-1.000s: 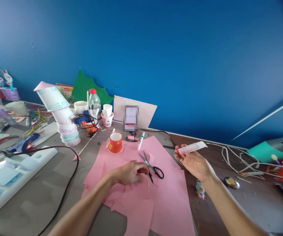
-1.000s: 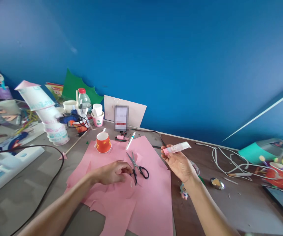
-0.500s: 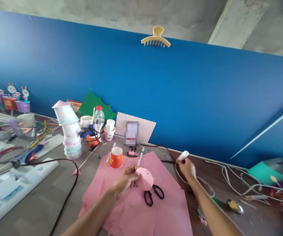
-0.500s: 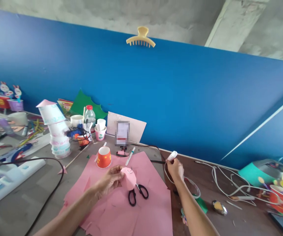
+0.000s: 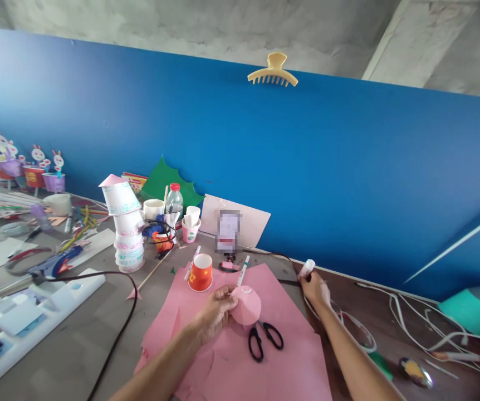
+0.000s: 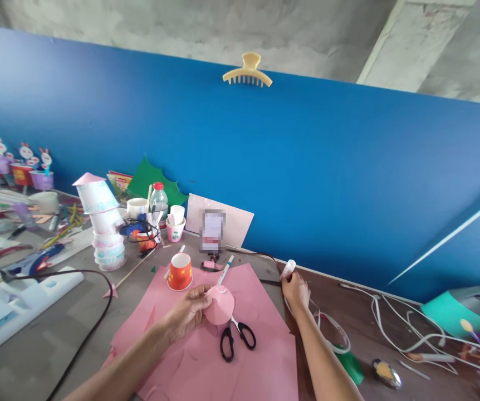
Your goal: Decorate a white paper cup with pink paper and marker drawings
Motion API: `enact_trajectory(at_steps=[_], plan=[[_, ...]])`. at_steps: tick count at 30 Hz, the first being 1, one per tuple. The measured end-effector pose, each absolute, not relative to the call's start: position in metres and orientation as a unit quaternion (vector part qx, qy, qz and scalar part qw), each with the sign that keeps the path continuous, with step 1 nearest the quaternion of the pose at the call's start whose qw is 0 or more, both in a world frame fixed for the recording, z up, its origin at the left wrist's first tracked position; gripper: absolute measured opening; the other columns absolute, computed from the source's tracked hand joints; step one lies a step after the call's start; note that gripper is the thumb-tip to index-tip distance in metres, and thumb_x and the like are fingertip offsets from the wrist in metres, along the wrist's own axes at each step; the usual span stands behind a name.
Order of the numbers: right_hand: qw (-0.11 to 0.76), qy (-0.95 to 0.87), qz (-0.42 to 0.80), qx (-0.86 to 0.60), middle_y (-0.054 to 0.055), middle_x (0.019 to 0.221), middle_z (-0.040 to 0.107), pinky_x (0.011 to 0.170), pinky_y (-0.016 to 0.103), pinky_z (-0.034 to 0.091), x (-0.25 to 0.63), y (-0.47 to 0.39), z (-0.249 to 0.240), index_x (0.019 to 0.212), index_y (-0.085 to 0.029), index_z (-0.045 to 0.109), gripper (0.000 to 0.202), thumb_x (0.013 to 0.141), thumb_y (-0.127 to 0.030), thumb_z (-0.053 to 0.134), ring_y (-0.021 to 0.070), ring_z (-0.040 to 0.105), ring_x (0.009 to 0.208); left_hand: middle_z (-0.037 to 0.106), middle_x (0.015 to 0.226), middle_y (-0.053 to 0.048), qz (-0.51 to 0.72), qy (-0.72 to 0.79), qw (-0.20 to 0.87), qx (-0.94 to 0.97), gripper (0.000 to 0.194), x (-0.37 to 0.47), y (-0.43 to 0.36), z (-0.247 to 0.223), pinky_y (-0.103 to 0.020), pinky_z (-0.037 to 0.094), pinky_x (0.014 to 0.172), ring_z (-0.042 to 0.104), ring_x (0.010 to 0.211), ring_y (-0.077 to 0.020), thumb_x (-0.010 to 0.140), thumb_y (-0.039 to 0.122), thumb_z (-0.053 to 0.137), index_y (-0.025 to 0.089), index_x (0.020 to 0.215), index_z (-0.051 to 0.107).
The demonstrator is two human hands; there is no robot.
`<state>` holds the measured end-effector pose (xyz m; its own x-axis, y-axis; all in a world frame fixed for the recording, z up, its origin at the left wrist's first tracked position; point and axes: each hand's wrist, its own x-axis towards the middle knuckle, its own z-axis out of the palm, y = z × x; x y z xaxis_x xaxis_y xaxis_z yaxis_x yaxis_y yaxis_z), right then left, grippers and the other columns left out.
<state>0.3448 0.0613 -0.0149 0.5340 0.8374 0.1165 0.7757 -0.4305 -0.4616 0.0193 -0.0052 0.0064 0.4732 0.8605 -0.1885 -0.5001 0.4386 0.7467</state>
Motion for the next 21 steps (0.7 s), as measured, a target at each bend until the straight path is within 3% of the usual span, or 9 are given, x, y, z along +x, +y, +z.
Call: enact_trajectory(at_steps=[3, 6, 8, 11, 13, 21], plan=[[0.278, -0.463, 0.048, -0.840, 0.019, 0.097, 0.069, 0.082, 0.044, 0.049, 0.341, 0.057, -0.009, 0.092, -0.011, 0.067, 0.023, 0.077, -0.028, 0.071, 0.0375, 0.063, 0.104, 0.070, 0.086, -0.006, 0.421, 0.290, 0.800, 0.314, 0.040, 0.019, -0.006, 0.010, -0.028, 0.047, 0.073, 0.064, 0.082, -0.0186, 0.057, 0.028, 0.085, 0.015, 0.092, 0.069], [0.346, -0.442, 0.006, -0.827, 0.027, 0.107, 0.063, 0.085, 0.051, 0.045, 0.330, 0.044, 0.000, 0.107, -0.008, 0.062, 0.041, 0.075, -0.033, 0.066, 0.0442, 0.056, 0.113, 0.070, 0.086, -0.005, 0.428, 0.288, 0.796, 0.317, 0.042, 0.019, -0.006, 0.012, -0.029, 0.047, 0.075, 0.064, 0.083, -0.0192, 0.056, 0.031, 0.087, 0.015, 0.090, 0.069], [0.402, -0.455, -0.018, -0.794, 0.024, 0.111, 0.062, 0.088, 0.051, 0.044, 0.316, 0.029, 0.006, 0.114, -0.010, 0.058, 0.043, 0.080, -0.036, 0.055, 0.0405, 0.053, 0.115, 0.070, 0.084, -0.005, 0.428, 0.290, 0.797, 0.312, 0.044, 0.019, -0.006, 0.012, -0.029, 0.048, 0.074, 0.064, 0.080, -0.0184, 0.054, 0.033, 0.089, 0.015, 0.089, 0.070], [0.462, -0.539, 0.002, -0.704, 0.014, 0.094, 0.066, 0.081, 0.042, 0.049, 0.286, 0.002, 0.013, 0.097, -0.018, 0.065, 0.033, 0.086, -0.042, 0.045, 0.0299, 0.062, 0.092, 0.071, 0.079, -0.004, 0.425, 0.293, 0.803, 0.296, 0.045, 0.022, -0.007, 0.012, -0.027, 0.048, 0.071, 0.063, 0.074, -0.0158, 0.049, 0.033, 0.091, 0.015, 0.086, 0.071], [0.483, -0.602, 0.027, -0.636, 0.010, 0.090, 0.068, 0.080, 0.038, 0.051, 0.261, -0.013, 0.017, 0.090, -0.021, 0.068, 0.032, 0.087, -0.044, 0.046, 0.0263, 0.064, 0.088, 0.071, 0.080, -0.004, 0.428, 0.286, 0.806, 0.292, 0.044, 0.024, -0.008, 0.012, -0.026, 0.048, 0.072, 0.064, 0.075, -0.0151, 0.049, 0.031, 0.092, 0.014, 0.084, 0.071], [0.490, -0.735, 0.063, -0.465, 0.011, 0.108, 0.063, 0.085, 0.038, 0.056, 0.207, -0.038, 0.016, 0.110, -0.024, 0.070, 0.027, 0.095, -0.028, 0.047, 0.0244, 0.061, 0.103, 0.072, 0.080, -0.006, 0.438, 0.271, 0.804, 0.297, 0.040, 0.026, -0.011, 0.009, -0.027, 0.050, 0.070, 0.066, 0.073, -0.0163, 0.055, 0.028, 0.091, 0.012, 0.086, 0.072]])
